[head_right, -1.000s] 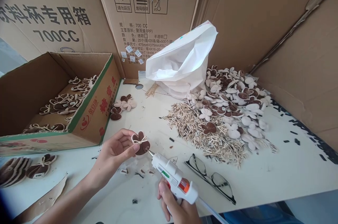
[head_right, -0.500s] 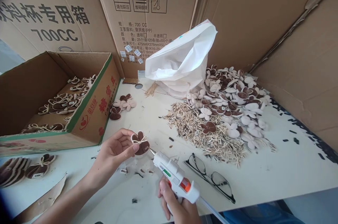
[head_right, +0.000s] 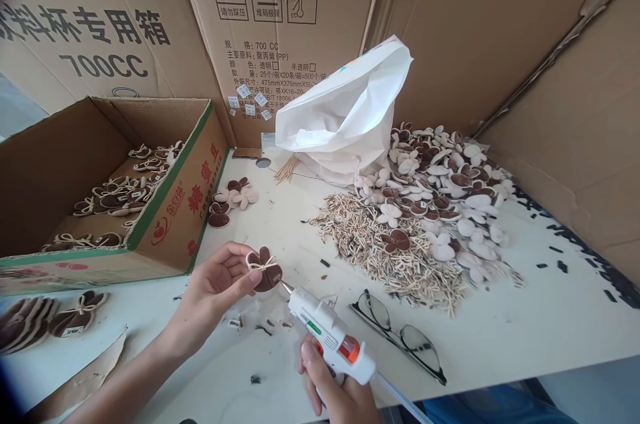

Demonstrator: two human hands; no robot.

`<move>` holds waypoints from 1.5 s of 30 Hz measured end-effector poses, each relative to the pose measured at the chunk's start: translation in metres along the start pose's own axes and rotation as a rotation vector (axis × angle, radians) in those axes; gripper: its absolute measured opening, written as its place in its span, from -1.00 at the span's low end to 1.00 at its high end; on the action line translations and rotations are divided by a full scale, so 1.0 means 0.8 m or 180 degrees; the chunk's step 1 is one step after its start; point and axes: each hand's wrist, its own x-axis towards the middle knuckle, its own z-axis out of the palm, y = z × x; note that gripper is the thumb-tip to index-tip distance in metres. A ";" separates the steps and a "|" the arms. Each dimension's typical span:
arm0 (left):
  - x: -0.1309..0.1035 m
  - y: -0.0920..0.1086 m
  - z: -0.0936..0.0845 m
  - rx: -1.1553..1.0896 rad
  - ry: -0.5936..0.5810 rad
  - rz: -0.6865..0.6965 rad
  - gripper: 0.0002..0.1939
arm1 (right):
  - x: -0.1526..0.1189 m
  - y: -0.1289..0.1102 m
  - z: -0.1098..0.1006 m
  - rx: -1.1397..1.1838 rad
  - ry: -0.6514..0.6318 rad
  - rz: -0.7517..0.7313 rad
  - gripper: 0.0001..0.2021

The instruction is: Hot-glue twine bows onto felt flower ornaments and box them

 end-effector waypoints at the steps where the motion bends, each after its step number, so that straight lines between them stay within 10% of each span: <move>1: 0.000 0.000 0.000 0.0008 -0.0002 -0.0001 -0.67 | 0.000 0.002 -0.001 0.0002 -0.0009 0.0023 -0.47; 10: 0.002 0.000 -0.003 0.0094 -0.0045 -0.0086 -0.68 | 0.004 -0.006 -0.002 0.0713 -0.0090 -0.0184 -0.53; 19: -0.009 0.002 0.009 0.0350 -0.1422 -0.0430 -0.65 | 0.003 -0.019 0.011 0.0932 0.0610 0.0020 -0.54; 31: -0.009 -0.012 0.012 0.0231 -0.1470 -0.0530 -0.60 | 0.006 -0.006 0.008 0.0530 0.0659 -0.0024 -0.49; 40: 0.018 0.004 -0.042 0.3466 0.0165 0.1337 -0.75 | 0.006 -0.016 0.012 0.0778 0.0897 -0.0090 -0.54; 45: 0.017 0.002 -0.046 0.3576 -0.0966 0.1339 -0.89 | 0.009 -0.017 0.011 0.0891 0.0901 -0.0118 -0.54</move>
